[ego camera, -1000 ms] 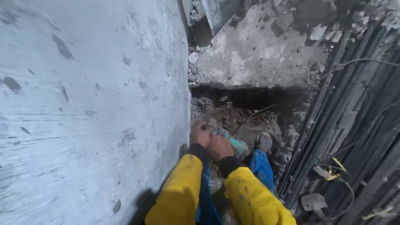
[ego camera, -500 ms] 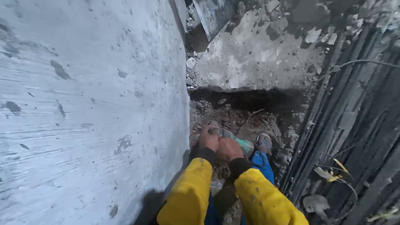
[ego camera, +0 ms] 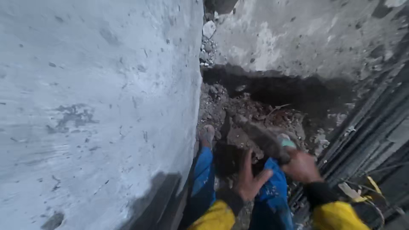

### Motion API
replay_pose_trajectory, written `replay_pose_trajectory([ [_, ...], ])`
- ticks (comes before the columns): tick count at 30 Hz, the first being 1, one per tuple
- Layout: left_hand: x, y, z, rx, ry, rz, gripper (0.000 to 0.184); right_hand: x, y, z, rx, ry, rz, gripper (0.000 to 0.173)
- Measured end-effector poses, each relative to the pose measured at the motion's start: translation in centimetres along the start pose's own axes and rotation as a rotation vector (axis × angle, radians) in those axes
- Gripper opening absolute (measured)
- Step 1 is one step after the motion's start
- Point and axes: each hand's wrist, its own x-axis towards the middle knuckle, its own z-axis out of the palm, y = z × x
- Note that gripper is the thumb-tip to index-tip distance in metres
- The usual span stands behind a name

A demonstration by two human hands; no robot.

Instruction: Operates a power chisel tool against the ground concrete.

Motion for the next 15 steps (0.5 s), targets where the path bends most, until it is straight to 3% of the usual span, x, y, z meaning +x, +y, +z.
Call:
replay_pose_trajectory([
  [2, -3.2, -0.9, -2.2, -0.108, 0.082, 0.026, 0.112, -2.9, -8.0, 1.0, 0.016, 0.007, -0.08, 0.048],
  [4, -8.2, 0.0, -4.0, -0.258, 0.265, 0.093, 0.114, -8.3, -14.9, 3.7, 0.086, 0.035, -0.158, 0.039],
  [6, -9.4, 1.9, -7.0, -0.355, 0.328, 0.24, 0.116, -11.3, -19.0, 4.8, 0.167, 0.095, -0.159, 0.036],
  [10, -14.6, 4.2, -9.0, -0.23, 0.421, 0.056, 0.111, -16.4, -20.4, 7.1, 0.226, 0.16, -0.163, 0.026],
  [12, -14.6, 4.1, -10.0, -0.275, 0.49, 0.009, 0.104, -15.7, -21.7, 7.4, 0.13, 0.245, -0.241, 0.025],
  [15, -15.3, 2.5, -11.7, -0.338, 0.464, -0.004, 0.096, -15.6, -22.8, 8.6, 0.007, 0.296, -0.274, 0.027],
])
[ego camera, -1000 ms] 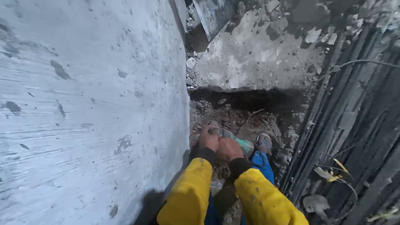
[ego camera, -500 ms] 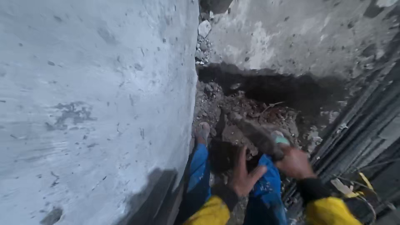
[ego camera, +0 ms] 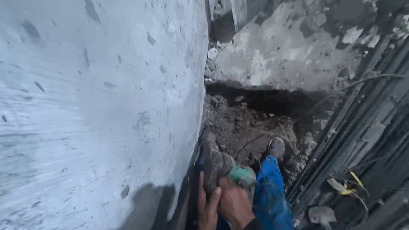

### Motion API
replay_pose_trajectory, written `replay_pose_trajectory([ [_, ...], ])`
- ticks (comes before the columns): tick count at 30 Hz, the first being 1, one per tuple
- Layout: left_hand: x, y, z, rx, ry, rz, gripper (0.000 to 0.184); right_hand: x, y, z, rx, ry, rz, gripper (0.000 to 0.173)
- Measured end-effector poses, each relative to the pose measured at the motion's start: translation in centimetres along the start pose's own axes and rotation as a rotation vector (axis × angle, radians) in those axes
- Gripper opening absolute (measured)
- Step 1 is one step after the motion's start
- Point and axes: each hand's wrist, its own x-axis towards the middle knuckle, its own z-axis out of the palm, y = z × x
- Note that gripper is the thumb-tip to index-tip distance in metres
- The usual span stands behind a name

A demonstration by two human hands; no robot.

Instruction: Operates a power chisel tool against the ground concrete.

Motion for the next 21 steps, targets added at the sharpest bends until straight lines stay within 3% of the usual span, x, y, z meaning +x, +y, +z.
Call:
replay_pose_trajectory([
  [4, 1.2, -0.4, 0.3, 0.071, -0.066, -0.079, 0.107, 0.6, 1.0, 0.5, 0.033, -0.111, 0.056, 0.032],
  [7, 1.9, -0.8, 2.2, 0.187, -0.042, -0.251, 0.112, 1.6, 2.8, 0.9, 0.005, -0.224, 0.068, 0.034],
  [10, 3.0, -0.3, 3.8, 0.291, 0.012, -0.343, 0.105, 2.4, 3.7, 0.3, -0.038, -0.295, 0.068, 0.037],
  [13, 4.4, 1.4, 4.8, 0.346, 0.018, -0.253, 0.099, 2.9, 3.8, -0.5, 0.023, -0.183, 0.065, 0.033],
  [15, 2.9, 1.6, 4.2, 0.371, 0.0, -0.263, 0.094, 1.2, 3.3, -0.2, 0.076, -0.21, 0.123, 0.035],
  [17, 5.3, 0.5, 4.3, 0.372, -0.002, -0.236, 0.089, 3.4, 3.0, 0.5, 0.054, -0.209, 0.15, 0.036],
  [21, 7.6, -1.9, 2.9, 0.383, 0.052, -0.268, 0.074, 5.5, 1.4, 1.2, 0.001, -0.394, 0.153, 0.041],
])
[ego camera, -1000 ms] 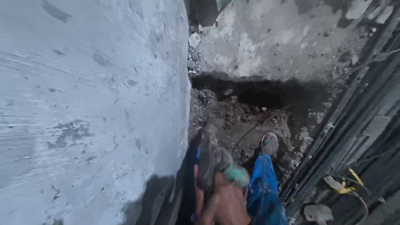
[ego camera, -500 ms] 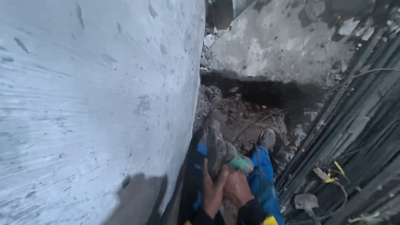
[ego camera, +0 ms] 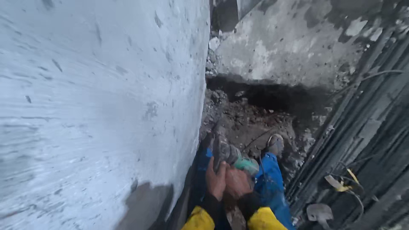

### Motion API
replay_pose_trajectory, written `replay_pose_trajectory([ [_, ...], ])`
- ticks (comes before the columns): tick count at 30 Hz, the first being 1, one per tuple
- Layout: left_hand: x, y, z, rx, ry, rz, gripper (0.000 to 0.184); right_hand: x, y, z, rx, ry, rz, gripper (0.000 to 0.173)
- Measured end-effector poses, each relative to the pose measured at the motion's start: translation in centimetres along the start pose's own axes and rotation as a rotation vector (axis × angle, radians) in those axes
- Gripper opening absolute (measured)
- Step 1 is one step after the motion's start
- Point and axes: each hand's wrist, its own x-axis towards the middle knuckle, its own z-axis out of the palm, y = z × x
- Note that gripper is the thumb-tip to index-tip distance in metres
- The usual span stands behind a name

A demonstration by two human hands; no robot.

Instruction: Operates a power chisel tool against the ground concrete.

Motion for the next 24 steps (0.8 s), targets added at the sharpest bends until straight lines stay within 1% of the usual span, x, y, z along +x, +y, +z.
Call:
replay_pose_trajectory([
  [2, 0.8, 1.2, -0.8, -0.015, -0.031, -0.05, 0.073, 0.8, -0.9, -0.5, -0.002, -0.015, 0.008, 0.042],
  [4, 0.9, 2.8, -1.9, -0.041, -0.076, -0.119, 0.065, 0.5, -1.9, -0.9, 0.003, -0.06, 0.036, 0.044],
  [6, 3.0, 5.8, -1.8, -0.055, -0.048, -0.106, 0.05, 2.0, -2.9, -2.7, 0.012, -0.041, 0.044, 0.044],
  [7, 3.5, 6.6, -1.8, -0.008, -0.022, -0.101, 0.049, 2.0, -3.3, -3.1, 0.013, -0.049, 0.045, 0.043],
  [9, 4.6, 7.1, -1.8, 0.081, -0.019, -0.074, 0.059, 2.2, -3.9, -3.8, 0.019, -0.079, 0.05, 0.045],
  [12, 5.8, 8.1, -1.9, 0.163, -0.037, -0.028, 0.062, 2.7, -4.2, -5.1, 0.027, -0.104, 0.058, 0.05],
  [15, 6.4, 10.3, -1.9, 0.23, -0.09, 0.002, 0.068, 3.0, -4.4, -6.6, 0.056, -0.113, 0.078, 0.049],
  [16, 6.2, 10.7, -2.0, 0.245, -0.094, 0.0, 0.068, 2.9, -4.5, -6.8, 0.056, -0.118, 0.077, 0.047],
  [18, 7.2, 12.3, -2.0, 0.239, -0.082, 0.024, 0.067, 3.9, -5.0, -8.6, 0.052, -0.111, 0.059, 0.045],
  [20, 7.6, 12.9, -2.0, 0.243, -0.079, 0.015, 0.064, 4.2, -5.1, -9.3, 0.049, -0.115, 0.054, 0.044],
  [24, 9.1, 14.7, -1.1, 0.221, -0.075, 0.037, 0.061, 5.1, -5.2, -12.1, 0.012, -0.114, 0.059, 0.043],
])
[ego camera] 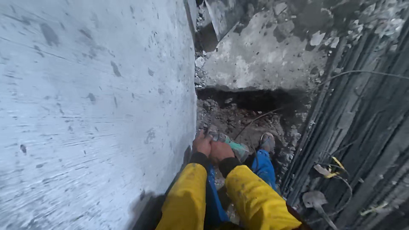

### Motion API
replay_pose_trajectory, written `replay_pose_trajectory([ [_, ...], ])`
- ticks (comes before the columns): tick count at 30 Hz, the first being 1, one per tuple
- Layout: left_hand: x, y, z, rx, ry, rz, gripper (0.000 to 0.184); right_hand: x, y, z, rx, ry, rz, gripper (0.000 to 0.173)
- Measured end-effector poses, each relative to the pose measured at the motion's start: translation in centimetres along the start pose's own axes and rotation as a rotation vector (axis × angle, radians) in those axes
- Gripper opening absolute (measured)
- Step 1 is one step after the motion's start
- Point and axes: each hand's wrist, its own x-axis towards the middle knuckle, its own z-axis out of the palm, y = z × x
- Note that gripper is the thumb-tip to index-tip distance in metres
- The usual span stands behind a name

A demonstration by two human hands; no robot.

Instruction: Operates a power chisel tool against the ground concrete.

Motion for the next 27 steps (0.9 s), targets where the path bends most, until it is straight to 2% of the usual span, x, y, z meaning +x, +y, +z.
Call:
replay_pose_trajectory([
  [5, 0.1, 0.0, 2.2, 0.03, 0.016, 0.023, 0.056, 0.6, 2.2, -0.1, -0.034, 0.005, -0.003, 0.042],
  [10, -2.1, -4.7, 4.7, 0.037, 0.033, 0.042, 0.055, 0.0, 5.1, 4.1, -0.031, -0.039, 0.003, 0.053],
  [13, -3.1, -9.2, 4.7, 0.031, 0.03, 0.074, 0.055, 0.2, 5.7, 8.4, -0.015, -0.064, -0.027, 0.064],
  [16, -3.5, -15.0, 3.8, 0.049, 0.011, 0.071, 0.057, 0.6, 5.5, 13.7, 0.049, -0.078, -0.093, 0.064],
  [20, -4.5, -24.6, 4.3, 0.083, 0.125, -0.012, 0.062, 1.6, 5.9, 23.5, 0.088, -0.115, -0.099, 0.065],
  [22, -5.0, -28.2, 5.7, 0.128, 0.097, -0.046, 0.068, 3.1, 7.8, 28.9, 0.07, -0.092, -0.084, 0.064],
  [24, -5.2, -29.7, 7.8, 0.192, 0.026, -0.061, 0.071, 4.0, 10.2, 31.4, 0.045, -0.067, -0.061, 0.063],
  [27, -6.8, -27.5, 10.7, 0.156, 0.067, 0.014, 0.067, 2.6, 13.0, 29.1, 0.036, -0.039, -0.028, 0.06],
])
